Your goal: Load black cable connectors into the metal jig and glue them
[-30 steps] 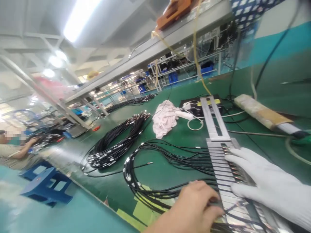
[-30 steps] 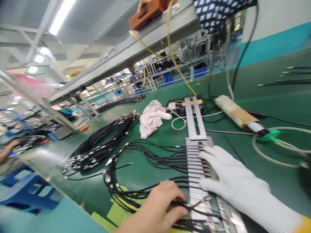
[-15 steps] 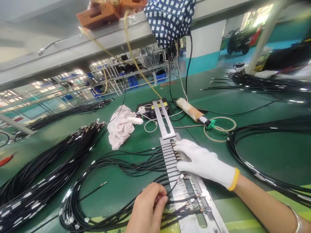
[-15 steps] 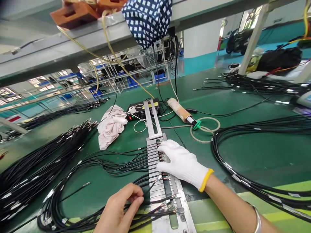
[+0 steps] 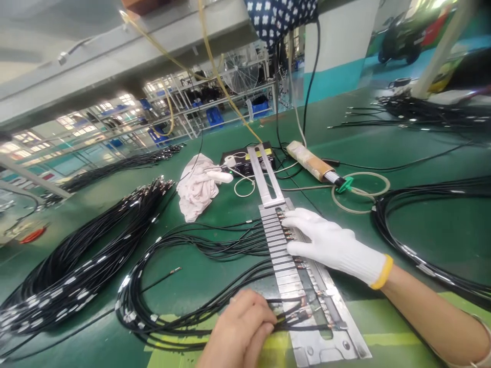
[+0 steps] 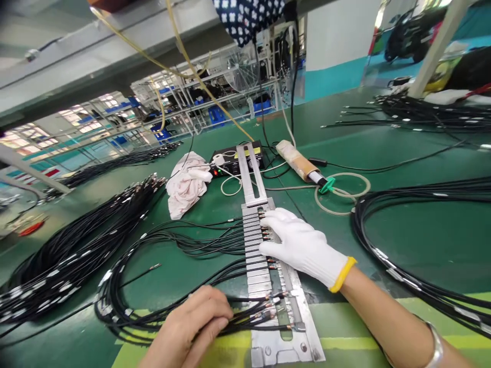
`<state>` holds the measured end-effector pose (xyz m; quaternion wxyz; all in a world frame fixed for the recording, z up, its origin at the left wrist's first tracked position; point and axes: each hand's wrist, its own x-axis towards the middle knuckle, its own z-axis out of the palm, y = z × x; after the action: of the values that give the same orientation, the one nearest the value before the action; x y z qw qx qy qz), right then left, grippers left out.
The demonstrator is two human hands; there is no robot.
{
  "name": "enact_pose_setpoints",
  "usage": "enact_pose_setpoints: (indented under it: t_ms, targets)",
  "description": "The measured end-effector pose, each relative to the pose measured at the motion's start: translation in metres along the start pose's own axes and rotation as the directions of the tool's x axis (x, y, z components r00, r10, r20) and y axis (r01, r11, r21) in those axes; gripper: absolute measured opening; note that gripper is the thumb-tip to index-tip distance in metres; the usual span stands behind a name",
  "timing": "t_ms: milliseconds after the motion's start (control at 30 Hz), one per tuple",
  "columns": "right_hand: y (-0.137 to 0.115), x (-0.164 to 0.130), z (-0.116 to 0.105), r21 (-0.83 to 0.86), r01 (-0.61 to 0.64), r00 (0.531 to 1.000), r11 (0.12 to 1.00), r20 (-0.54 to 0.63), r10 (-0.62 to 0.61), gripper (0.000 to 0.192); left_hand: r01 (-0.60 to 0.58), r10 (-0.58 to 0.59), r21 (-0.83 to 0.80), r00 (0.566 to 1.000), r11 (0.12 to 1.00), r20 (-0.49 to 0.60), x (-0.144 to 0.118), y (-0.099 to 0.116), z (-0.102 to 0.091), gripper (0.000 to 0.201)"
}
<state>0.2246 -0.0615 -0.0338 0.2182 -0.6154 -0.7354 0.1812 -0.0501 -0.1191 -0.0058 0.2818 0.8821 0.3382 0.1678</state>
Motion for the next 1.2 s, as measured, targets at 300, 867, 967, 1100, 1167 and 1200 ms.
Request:
enact_pose_setpoints:
  t_ms: [300, 867, 967, 1100, 1167, 1200]
  targets:
    - [-0.004, 0.003, 0.005, -0.018, -0.028, 0.999, 0.999, 0.015, 0.028, 0.043, 0.287, -0.282, 0.108, 0.958, 0.952, -0.054, -0.001, -0.002, -0.004, 0.016]
    - [-0.026, 0.003, -0.018, -0.005, -0.031, 0.998, 0.999, 0.05, 0.032, 0.042, 0.289, -0.299, -0.11, 0.95, 0.951, -0.086, 0.028, -0.001, 0.004, 0.022]
    - [-0.026, 0.003, -0.021, 0.003, -0.041, 0.998, 0.999, 0.046, 0.041, 0.042, 0.227, -0.23, -0.037, 0.965, 0.973, -0.126, 0.027, -0.004, 0.008, 0.019]
    - [-0.025, 0.003, -0.022, 0.059, -0.075, 0.996, 0.995, 0.06, 0.072, 0.04, 0.086, 0.005, 0.339, 0.966, 0.937, -0.26, 0.021, -0.011, 0.019, 0.024]
    - [-0.023, 0.003, -0.021, 0.076, -0.073, 0.996, 0.994, 0.063, 0.068, 0.039, 0.039, 0.131, 0.51, 0.947, 0.859, -0.293, 0.019, -0.013, 0.025, 0.03]
    - [-0.022, 0.004, -0.02, 0.081, -0.068, 0.996, 0.994, 0.061, 0.064, 0.039, 0.022, 0.185, 0.566, 0.934, 0.824, -0.305, 0.017, -0.014, 0.027, 0.031]
